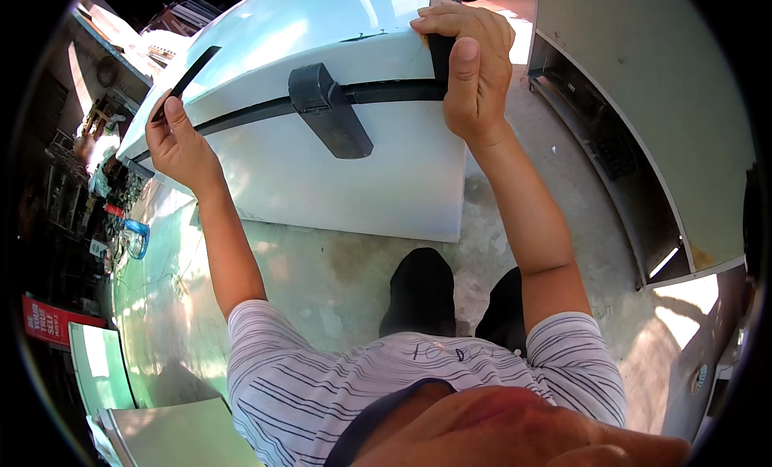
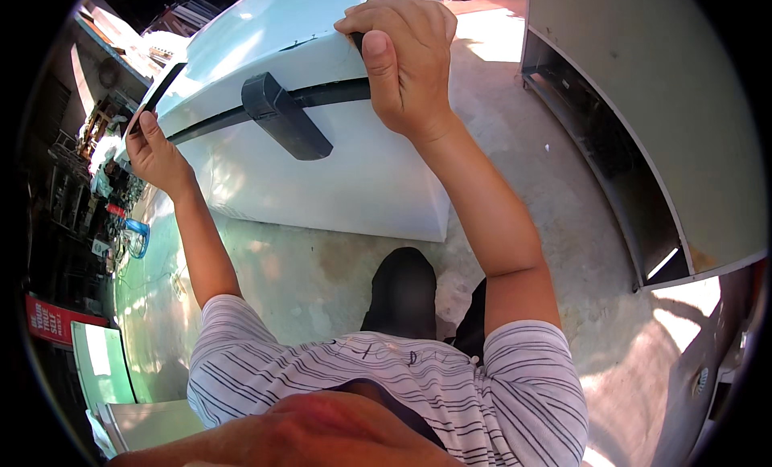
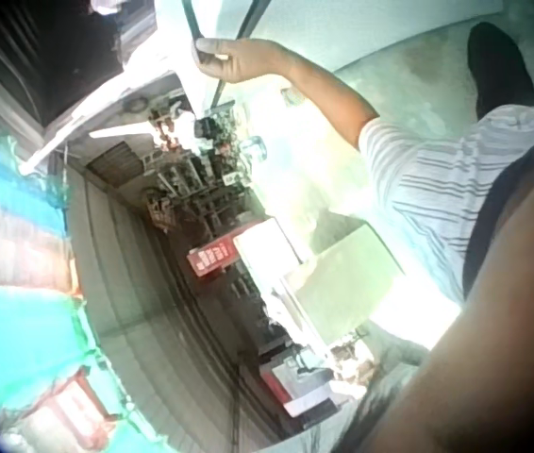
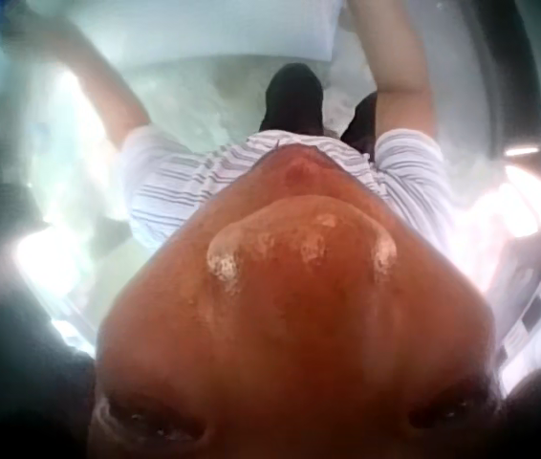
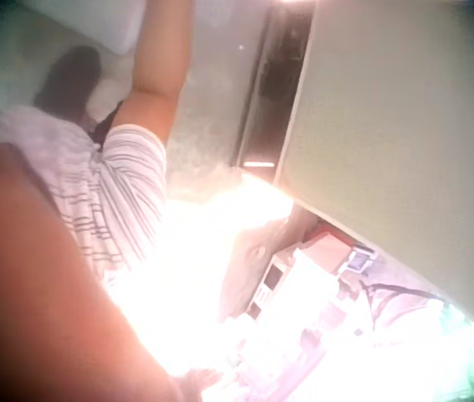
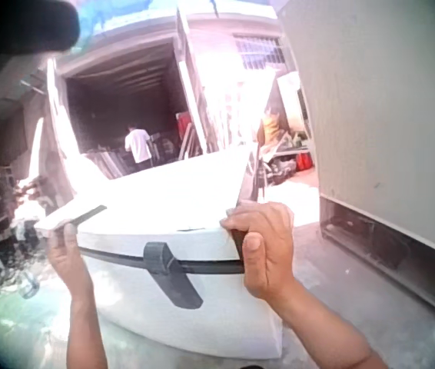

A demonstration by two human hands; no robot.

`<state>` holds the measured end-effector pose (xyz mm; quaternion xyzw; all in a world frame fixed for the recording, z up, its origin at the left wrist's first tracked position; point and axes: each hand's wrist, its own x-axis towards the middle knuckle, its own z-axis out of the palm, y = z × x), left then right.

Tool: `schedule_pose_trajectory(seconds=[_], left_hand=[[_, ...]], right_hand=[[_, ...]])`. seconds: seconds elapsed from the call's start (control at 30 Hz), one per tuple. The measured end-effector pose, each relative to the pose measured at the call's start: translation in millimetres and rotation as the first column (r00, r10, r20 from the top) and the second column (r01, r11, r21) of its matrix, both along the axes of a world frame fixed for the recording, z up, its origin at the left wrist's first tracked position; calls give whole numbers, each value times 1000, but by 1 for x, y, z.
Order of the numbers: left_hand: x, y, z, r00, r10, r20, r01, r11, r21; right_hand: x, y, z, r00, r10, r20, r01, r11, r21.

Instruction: The person scrapes adhesive residue from the edge of a freezer chest with a small black blade, then applies a piece of clear adhesive tape to the corner.

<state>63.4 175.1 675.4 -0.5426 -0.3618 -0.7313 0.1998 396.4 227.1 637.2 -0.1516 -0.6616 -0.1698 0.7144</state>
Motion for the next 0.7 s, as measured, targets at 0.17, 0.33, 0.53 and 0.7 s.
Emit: schedule_pose_trajectory(seconds=[0.17,0.33,0.53,0.7], left_hand=[[78,11,35,812,-584,-17,580,803,138],[148,39,46,606,-795,-18,789,598,138],[174,44,43,636,-751,175,754,653,62],[166,51,42,690,-677,255,699,716,8]], right_hand=[[-2,9,-6,982,182,-58,-182,983,8],[-7,23,-14,889,432,-154,-433,901,25],[10,31,-5,869,495,9,-494,869,-32],[3,41,-1,752,659,15,-658,752,-29]])
